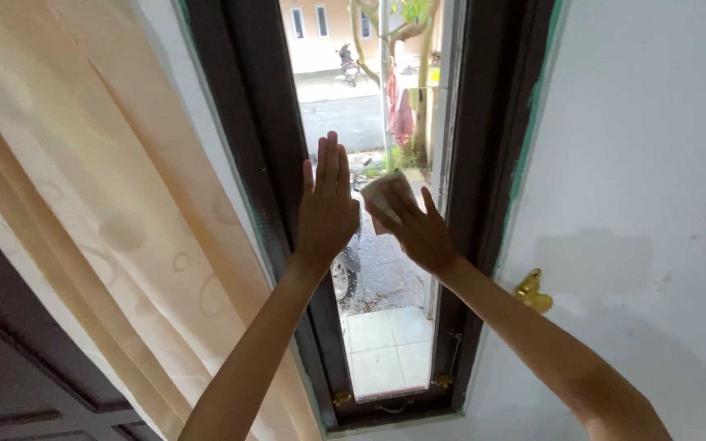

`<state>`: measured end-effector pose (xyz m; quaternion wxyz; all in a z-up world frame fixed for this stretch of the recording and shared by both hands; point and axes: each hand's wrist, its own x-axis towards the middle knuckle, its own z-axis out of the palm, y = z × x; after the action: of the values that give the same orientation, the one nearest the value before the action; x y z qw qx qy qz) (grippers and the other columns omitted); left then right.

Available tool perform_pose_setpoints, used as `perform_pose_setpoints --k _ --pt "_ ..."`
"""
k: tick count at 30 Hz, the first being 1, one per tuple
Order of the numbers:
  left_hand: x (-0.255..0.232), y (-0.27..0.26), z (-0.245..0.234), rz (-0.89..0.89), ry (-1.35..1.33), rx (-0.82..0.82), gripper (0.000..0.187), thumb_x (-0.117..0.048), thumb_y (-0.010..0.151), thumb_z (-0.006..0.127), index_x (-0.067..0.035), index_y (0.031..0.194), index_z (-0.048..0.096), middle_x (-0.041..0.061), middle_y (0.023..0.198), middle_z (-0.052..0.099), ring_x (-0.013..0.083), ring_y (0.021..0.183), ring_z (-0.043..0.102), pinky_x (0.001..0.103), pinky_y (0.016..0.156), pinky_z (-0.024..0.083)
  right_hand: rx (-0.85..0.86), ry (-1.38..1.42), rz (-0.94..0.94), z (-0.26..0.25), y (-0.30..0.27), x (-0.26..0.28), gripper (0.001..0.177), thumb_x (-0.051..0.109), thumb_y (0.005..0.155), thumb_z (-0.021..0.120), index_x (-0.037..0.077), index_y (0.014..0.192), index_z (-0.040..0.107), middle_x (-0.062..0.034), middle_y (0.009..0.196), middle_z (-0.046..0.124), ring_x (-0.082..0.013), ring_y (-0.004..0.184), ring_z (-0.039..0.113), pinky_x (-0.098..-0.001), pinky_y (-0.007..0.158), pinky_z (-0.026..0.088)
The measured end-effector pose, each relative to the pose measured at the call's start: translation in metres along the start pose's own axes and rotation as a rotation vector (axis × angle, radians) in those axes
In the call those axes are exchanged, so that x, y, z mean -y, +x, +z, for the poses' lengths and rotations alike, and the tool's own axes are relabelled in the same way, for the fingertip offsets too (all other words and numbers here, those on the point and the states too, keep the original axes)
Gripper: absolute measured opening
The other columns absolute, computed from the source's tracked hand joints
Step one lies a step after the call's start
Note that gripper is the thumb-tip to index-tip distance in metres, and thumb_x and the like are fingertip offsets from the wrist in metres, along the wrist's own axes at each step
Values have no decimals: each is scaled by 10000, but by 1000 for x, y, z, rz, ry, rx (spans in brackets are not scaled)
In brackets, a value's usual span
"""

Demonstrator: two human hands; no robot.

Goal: Sprays a window pane with cleaning solution and wipes it clean with a cloth.

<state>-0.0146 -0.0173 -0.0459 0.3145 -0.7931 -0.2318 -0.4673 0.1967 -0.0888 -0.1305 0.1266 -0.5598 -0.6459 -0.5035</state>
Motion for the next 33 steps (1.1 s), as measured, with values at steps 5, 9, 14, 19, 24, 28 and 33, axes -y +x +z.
perform_pose_setpoints --k 5,9,14,19,24,28,33 --pt "-10 4 7 23 -29 -15 820 -141 773 525 96 1542 362 280 1662 230 379 1557 253 500 1229 227 0 -237 -11 13 9 -40 654 246 837 671 202 1479 554 -50 1564 526 -226 1472 445 -710 1184 281" --pt "-9 4 10 8 -53 -6 816 -124 794 528 93 1556 332 272 1673 206 379 1566 231 508 1233 212 -89 217 358 -81 111 -80 336 59 1129 339 161 1342 579 -119 1522 570 -311 1372 564 -644 1234 53" --pt "-7 6 3 -63 -334 75 906 -13 816 511 51 1616 88 239 1707 37 362 1607 61 562 1321 149 -185 -88 386 -74 139 -108 768 -96 1098 767 118 1639 264 -80 1700 241 -226 1579 214 -657 1280 162" --pt "-14 10 11 -37 -213 42 846 -73 798 526 101 1573 234 277 1682 120 391 1579 151 555 1261 225 -131 46 334 -28 53 -57 791 -1 991 583 131 1664 189 -129 1726 166 -298 1605 165 -705 1256 125" --pt "-27 16 9 8 20 6 855 -192 759 565 92 1541 369 268 1665 233 365 1564 248 517 1214 267 -39 20 252 -4 -41 -2 875 86 774 598 61 1606 327 -202 1634 390 -361 1527 348 -716 1173 213" --pt "-34 30 13 13 6 1 868 -156 749 544 89 1558 344 266 1677 202 359 1575 219 511 1230 229 -66 -50 272 -7 -21 -15 804 97 813 570 68 1592 370 -178 1634 413 -329 1531 362 -685 1181 214" --pt "-37 34 18 19 -4 38 881 -175 762 606 90 1558 338 266 1683 174 367 1581 182 528 1239 208 -124 -81 281 -25 70 -75 857 91 806 654 41 1601 337 -209 1642 378 -357 1530 336 -729 1153 215"
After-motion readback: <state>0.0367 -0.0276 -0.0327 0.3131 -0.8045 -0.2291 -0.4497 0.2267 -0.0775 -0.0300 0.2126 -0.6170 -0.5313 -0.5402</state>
